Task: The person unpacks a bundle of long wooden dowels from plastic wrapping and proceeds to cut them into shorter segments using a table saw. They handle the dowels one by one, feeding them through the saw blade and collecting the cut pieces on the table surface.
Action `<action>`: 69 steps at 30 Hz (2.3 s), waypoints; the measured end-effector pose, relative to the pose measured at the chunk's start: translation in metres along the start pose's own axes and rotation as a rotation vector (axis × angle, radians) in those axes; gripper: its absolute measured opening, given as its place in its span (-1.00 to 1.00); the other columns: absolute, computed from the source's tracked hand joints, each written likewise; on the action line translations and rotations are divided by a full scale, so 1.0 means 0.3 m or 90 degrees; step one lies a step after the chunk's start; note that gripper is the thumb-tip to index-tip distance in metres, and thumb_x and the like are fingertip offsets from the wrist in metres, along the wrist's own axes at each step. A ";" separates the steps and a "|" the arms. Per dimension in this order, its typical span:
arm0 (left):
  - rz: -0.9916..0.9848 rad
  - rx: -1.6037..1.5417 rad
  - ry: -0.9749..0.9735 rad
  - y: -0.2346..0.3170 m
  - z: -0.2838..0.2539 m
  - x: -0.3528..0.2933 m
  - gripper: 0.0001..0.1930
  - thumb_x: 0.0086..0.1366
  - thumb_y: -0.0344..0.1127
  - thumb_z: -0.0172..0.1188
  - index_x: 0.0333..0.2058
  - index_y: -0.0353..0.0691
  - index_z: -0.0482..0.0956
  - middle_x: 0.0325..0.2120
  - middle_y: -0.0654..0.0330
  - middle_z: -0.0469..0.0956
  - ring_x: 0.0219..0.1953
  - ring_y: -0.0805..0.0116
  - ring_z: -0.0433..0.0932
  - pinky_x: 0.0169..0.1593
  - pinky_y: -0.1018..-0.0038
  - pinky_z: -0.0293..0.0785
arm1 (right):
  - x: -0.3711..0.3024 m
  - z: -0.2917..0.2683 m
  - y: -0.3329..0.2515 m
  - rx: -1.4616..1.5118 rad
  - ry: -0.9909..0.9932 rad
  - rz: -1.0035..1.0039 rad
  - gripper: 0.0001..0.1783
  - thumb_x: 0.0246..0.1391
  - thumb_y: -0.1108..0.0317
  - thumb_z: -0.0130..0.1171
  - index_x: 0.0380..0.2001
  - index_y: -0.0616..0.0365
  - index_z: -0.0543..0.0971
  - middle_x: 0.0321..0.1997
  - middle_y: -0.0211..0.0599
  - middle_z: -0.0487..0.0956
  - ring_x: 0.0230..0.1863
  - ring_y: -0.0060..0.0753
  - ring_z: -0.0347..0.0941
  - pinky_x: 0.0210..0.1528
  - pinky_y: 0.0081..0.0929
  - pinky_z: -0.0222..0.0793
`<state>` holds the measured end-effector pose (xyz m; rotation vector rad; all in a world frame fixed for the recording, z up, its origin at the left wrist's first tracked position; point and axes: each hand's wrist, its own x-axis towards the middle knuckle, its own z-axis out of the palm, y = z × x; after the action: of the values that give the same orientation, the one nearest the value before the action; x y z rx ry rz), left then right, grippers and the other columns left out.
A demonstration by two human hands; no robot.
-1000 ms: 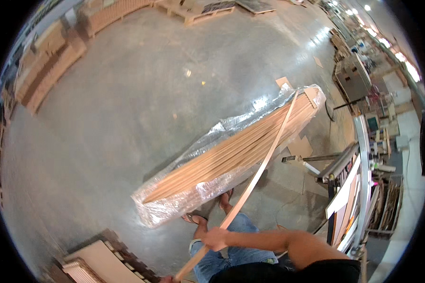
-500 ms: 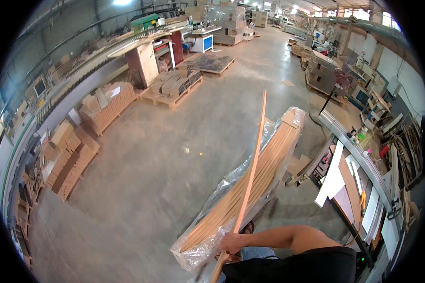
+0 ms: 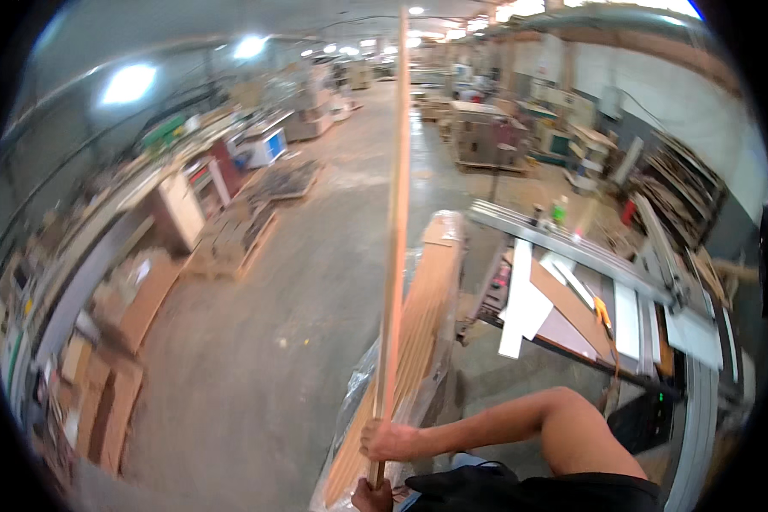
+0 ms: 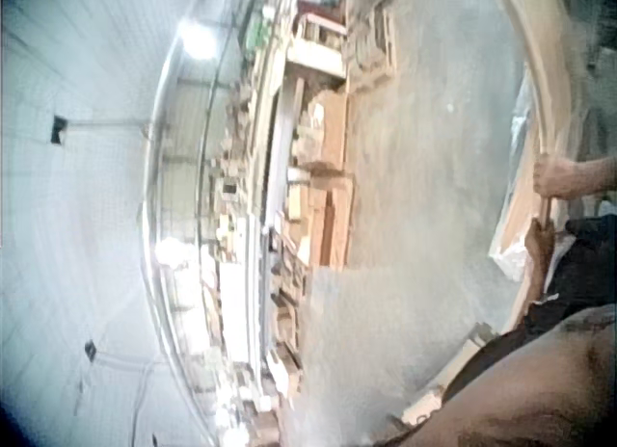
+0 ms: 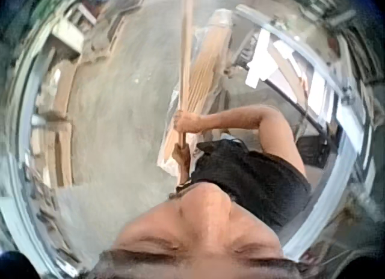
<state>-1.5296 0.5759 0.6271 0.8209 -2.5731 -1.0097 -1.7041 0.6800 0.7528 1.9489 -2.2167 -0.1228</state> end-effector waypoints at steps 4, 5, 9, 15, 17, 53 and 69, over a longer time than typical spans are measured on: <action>0.112 -0.019 -0.041 -0.154 0.032 -0.054 -0.70 0.04 -0.18 0.38 -0.51 -0.26 0.47 -0.67 -0.03 0.46 -0.62 -0.08 0.42 -0.45 0.12 0.39 | -0.121 -0.055 0.035 -0.110 -0.043 0.041 -0.81 0.01 0.25 0.19 -0.31 0.06 0.57 -0.34 -0.44 0.56 -0.13 -0.35 0.49 0.01 -0.30 0.28; 0.138 0.013 -0.020 -0.164 0.049 -0.071 -0.70 0.04 -0.20 0.37 -0.52 -0.27 0.46 -0.66 -0.04 0.46 -0.61 -0.09 0.42 -0.45 0.12 0.38 | -0.169 -0.028 0.077 -0.129 -0.052 0.072 -0.81 0.03 0.25 0.18 -0.30 0.05 0.57 -0.34 -0.44 0.56 -0.12 -0.34 0.49 0.04 -0.28 0.28; 0.178 0.112 -0.127 -0.146 -0.074 -0.074 -0.64 0.12 -0.05 0.30 -0.52 -0.25 0.48 -0.64 -0.06 0.49 -0.59 -0.15 0.47 -0.45 0.02 0.41 | -0.530 -0.279 0.304 -0.113 -0.061 0.234 -0.87 0.07 0.23 0.16 -0.29 -0.08 0.58 -0.34 -0.46 0.56 -0.13 -0.37 0.49 0.10 -0.24 0.26; 0.157 0.314 -0.215 -0.435 -0.055 -0.014 -0.52 0.18 0.12 0.20 -0.38 -0.29 0.64 -0.47 -0.14 0.63 -0.36 -0.19 0.63 -0.27 -0.06 0.51 | -1.260 -0.461 0.345 -0.079 -0.225 0.491 -0.75 -0.22 0.17 0.25 -0.48 0.09 0.61 -0.49 -0.28 0.59 -0.35 -0.21 0.57 -0.24 -0.25 0.43; 0.144 0.290 -0.240 -0.356 -0.082 -0.004 -0.54 0.17 0.08 0.20 -0.34 -0.30 0.66 -0.43 -0.17 0.63 -0.29 -0.21 0.63 -0.22 -0.06 0.51 | -1.462 -0.495 0.245 -0.032 -0.252 0.563 -0.68 -0.24 0.07 0.30 -0.50 0.08 0.60 -0.48 -0.29 0.59 -0.35 -0.21 0.57 -0.28 -0.25 0.46; 0.760 -0.132 -0.395 1.874 1.629 -0.055 -0.87 -0.13 -0.33 0.31 -0.50 -0.12 0.65 -0.54 0.18 0.52 -0.26 0.08 0.49 0.22 0.04 0.16 | -3.125 -0.244 -0.509 -0.107 -0.099 1.421 -0.84 -0.36 0.48 0.21 -0.54 0.13 0.58 -0.40 -0.15 0.52 -0.16 0.03 0.42 0.02 -0.05 0.32; 0.794 0.194 -0.399 2.080 2.080 -0.326 -0.46 0.01 -0.31 0.34 0.03 -0.15 0.49 0.07 0.03 0.48 0.22 -0.04 0.34 0.32 -0.06 0.08 | -3.889 -0.200 -0.285 0.069 -0.065 1.417 -0.27 -0.39 -0.30 0.47 -0.34 0.09 0.54 -0.52 -0.12 0.58 -0.36 0.00 0.56 -0.18 -0.14 0.36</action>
<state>-1.9713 1.3457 0.6001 -1.1761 -2.8729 -0.4581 -1.4695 1.8262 0.6959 -1.1748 -2.8642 0.2214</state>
